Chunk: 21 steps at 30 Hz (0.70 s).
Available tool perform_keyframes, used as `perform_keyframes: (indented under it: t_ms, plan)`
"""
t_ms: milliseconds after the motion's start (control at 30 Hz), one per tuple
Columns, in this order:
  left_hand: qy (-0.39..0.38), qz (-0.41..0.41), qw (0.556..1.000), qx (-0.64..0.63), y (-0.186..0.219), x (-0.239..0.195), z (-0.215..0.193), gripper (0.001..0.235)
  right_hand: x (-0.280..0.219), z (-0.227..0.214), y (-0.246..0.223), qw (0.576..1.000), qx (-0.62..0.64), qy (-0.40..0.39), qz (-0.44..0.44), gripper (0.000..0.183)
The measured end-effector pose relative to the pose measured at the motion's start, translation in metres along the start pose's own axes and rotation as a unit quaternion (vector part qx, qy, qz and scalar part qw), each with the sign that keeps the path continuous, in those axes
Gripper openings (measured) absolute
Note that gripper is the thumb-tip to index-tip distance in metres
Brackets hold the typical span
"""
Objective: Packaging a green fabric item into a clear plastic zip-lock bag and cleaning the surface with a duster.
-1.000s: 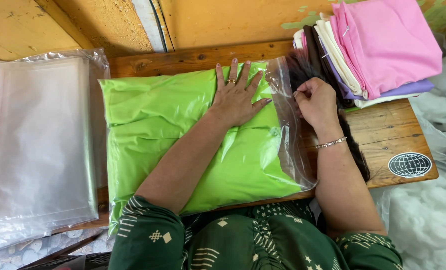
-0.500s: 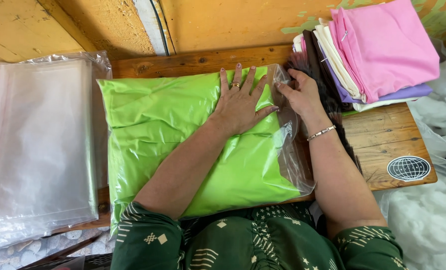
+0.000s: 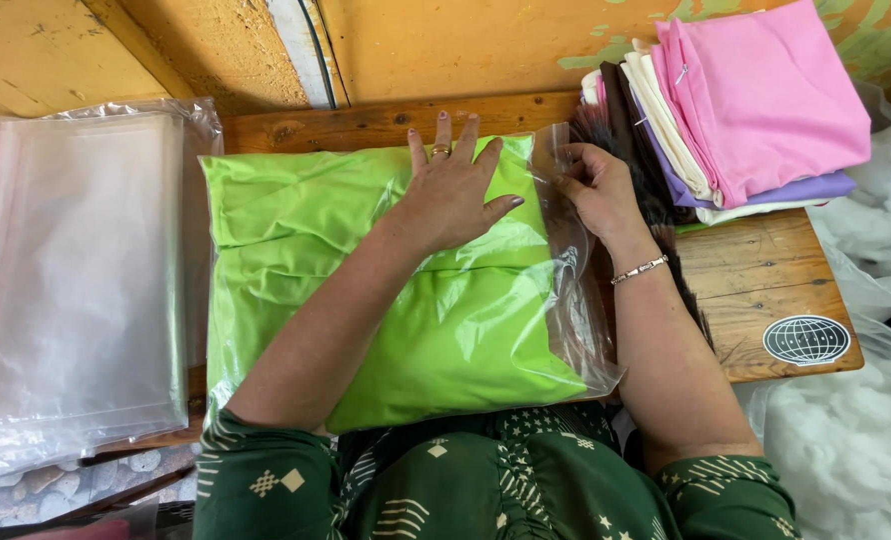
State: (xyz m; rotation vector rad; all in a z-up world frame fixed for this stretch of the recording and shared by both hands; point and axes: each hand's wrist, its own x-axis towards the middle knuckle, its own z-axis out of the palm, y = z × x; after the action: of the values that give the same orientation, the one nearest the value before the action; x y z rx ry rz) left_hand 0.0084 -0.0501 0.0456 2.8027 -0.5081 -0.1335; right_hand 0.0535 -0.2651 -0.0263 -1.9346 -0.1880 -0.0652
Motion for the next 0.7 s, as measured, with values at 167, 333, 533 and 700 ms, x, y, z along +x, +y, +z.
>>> perform_keyframes:
  t_ms: [167,333,533,700]
  plan:
    - [-0.072,-0.042,0.995,0.053,-0.003,-0.004,-0.021,0.071,-0.007,0.000,-0.011,0.998,0.056,-0.027,-0.008,0.026]
    - [-0.080,-0.049,0.994,0.064,0.006,0.020,-0.043,0.045,-0.006,-0.001,-0.004,0.996,0.082,-0.047,-0.007,0.026]
    - [0.043,0.049,0.992,-0.105,0.005,0.087,-0.009,0.037,-0.017,-0.007,-0.021,0.994,0.075,-0.078,-0.029,0.029]
    - [-0.019,0.010,0.969,-0.247,0.002,0.101,0.024,0.045,-0.016,-0.015,-0.017,0.992,0.068,-0.084,-0.058,0.031]
